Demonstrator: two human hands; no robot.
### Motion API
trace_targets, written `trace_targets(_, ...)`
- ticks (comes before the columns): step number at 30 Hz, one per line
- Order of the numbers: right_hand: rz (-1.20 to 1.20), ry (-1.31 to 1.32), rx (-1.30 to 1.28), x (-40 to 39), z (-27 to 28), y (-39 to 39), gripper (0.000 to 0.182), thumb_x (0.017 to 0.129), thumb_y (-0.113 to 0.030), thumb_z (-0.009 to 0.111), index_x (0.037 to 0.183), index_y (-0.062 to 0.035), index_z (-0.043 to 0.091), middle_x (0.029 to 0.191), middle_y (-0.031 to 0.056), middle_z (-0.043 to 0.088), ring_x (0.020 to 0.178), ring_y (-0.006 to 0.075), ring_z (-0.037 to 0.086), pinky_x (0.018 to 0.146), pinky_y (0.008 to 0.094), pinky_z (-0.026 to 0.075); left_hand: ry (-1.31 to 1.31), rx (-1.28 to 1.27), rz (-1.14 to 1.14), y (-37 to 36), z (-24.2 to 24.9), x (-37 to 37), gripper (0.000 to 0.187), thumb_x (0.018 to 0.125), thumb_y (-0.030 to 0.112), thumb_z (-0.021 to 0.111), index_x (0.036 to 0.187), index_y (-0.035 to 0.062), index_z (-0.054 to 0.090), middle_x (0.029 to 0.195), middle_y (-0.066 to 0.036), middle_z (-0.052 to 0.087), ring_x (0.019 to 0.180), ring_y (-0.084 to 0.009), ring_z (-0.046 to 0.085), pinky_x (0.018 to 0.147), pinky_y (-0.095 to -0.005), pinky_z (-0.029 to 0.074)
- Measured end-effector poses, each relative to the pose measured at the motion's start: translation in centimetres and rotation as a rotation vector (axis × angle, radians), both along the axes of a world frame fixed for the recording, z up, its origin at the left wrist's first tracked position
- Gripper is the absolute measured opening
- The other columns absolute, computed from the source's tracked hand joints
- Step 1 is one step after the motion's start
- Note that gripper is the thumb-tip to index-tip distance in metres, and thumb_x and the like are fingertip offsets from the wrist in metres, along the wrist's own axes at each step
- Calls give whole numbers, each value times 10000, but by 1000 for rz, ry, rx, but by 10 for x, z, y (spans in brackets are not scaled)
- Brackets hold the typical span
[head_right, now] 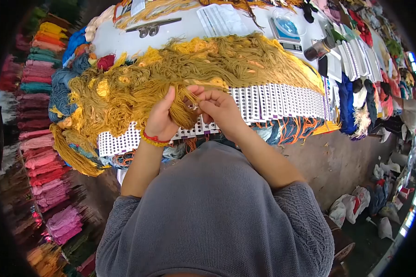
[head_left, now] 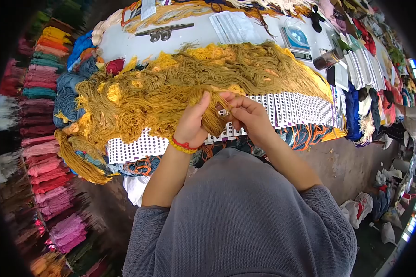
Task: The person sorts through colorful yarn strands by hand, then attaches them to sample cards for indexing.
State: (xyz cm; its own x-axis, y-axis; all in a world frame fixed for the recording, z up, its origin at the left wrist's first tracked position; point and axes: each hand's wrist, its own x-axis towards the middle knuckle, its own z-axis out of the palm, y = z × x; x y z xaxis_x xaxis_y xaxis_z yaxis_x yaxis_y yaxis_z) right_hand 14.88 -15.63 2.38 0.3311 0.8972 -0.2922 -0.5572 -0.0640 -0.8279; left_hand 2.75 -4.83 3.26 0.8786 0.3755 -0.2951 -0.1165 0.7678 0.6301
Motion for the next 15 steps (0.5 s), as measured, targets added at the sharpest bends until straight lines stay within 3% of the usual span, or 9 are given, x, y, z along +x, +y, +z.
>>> trace_targets(3,87,-28,-58,-2,-2,-6,72,828,-86,516,872,-31,532,764,38,565,544,66,491,485,186,394,8,29,8,-2,3,-2,405,914,293,351,1135,-24,470,1109,-120,519,976,-189,521,835,-329,429)
trace_targets(7,124,-124,-24,-5,-3,-13,91,818,-77,536,878,-8,539,755,21,550,572,60,481,511,200,407,77,75,41,-7,7,-2,298,869,177,471,1086,-21,522,1026,-111,565,942,-173,539,809,-306,437)
trace_targets(11,118,-124,-39,-7,4,-19,86,795,-68,562,860,-11,552,734,-9,540,602,50,481,546,188,396,78,173,25,-10,3,-2,340,849,144,505,1138,-33,481,1025,-115,565,924,-179,550,787,-299,453)
trace_targets(15,100,-157,-46,-8,3,-23,81,814,-75,553,866,-14,546,717,-3,529,591,53,478,535,193,399,108,246,42,-13,5,-1,324,809,72,560,1113,-25,508,920,-64,591,823,-136,561,737,-266,458)
